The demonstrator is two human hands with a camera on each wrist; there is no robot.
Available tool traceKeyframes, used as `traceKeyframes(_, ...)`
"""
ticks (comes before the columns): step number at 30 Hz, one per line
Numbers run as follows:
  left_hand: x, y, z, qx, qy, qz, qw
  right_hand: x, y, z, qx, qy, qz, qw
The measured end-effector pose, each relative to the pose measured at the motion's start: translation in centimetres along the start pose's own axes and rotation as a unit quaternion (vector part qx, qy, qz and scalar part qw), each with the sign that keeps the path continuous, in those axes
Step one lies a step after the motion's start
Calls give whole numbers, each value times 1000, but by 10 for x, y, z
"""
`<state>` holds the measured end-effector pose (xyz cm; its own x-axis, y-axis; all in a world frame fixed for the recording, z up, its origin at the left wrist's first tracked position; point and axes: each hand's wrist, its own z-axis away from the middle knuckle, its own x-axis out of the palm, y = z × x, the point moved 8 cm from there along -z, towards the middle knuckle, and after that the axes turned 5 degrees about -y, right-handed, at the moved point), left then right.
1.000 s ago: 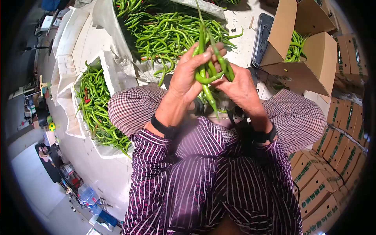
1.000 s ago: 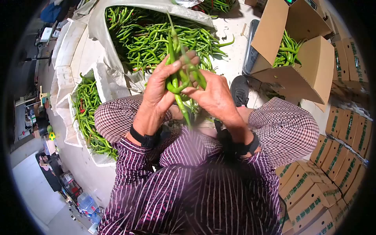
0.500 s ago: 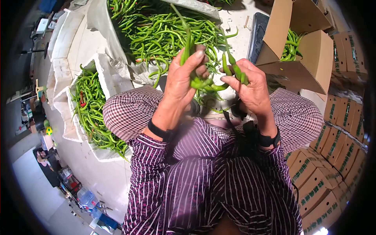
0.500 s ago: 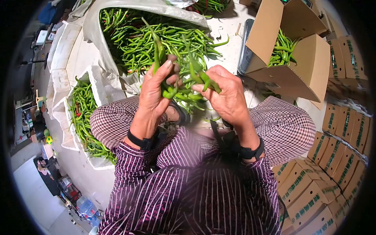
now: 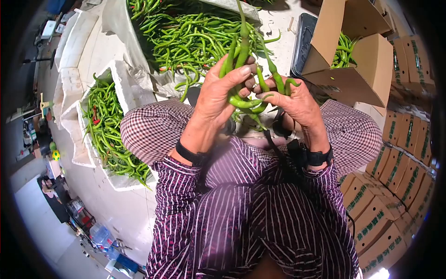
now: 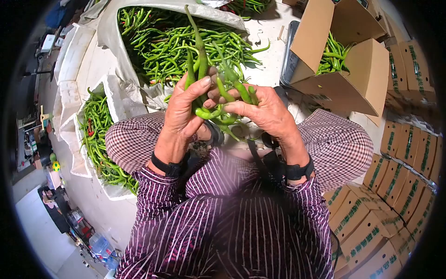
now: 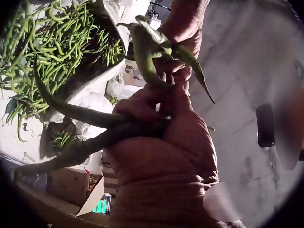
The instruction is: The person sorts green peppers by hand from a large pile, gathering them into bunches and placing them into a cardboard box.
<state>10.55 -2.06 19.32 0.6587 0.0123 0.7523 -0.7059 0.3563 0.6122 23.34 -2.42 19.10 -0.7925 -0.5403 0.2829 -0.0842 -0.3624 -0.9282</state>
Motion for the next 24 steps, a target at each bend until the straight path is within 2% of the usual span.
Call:
traceKeyframes(3,1,-2,0,-10,2,-17,1000,-4,3,0,-2,-6,43,999)
traceKeyframes(5,-2,-5,0,-16,2,-17,1000,-7,15,1,32,-16,-6,999)
traceKeyframes(7,-2,-5,0,-15,-10,-53,998,-10,15,2,33,-16,-36,999)
traceKeyframes(9,-5,-7,-3,-1,-11,-42,999,-16,18,0,59,-22,63,996)
traceKeyframes(10,-6,-5,-4,16,-12,-32,999,-19,15,-1,25,-4,42,999)
traceKeyframes(11,-6,-5,-4,17,-10,-33,999,-19,13,-1,25,-5,41,999)
traceKeyframes(14,-19,-6,-3,17,77,21,997,-23,5,6,58,29,-79,995)
traceKeyframes(17,-41,-10,-4,36,74,64,995,-30,1,10,62,42,-101,992)
traceKeyframes(19,-45,-6,0,39,83,75,993,-40,5,9,74,39,-64,994)
traceKeyframes(21,-60,-1,6,65,143,89,984,-50,0,5,45,63,122,990)
traceKeyframes(22,-64,3,9,80,168,61,981,-56,-6,7,51,99,290,951)
traceKeyframes(24,-67,7,12,89,177,20,980,-49,-21,14,36,108,330,937)
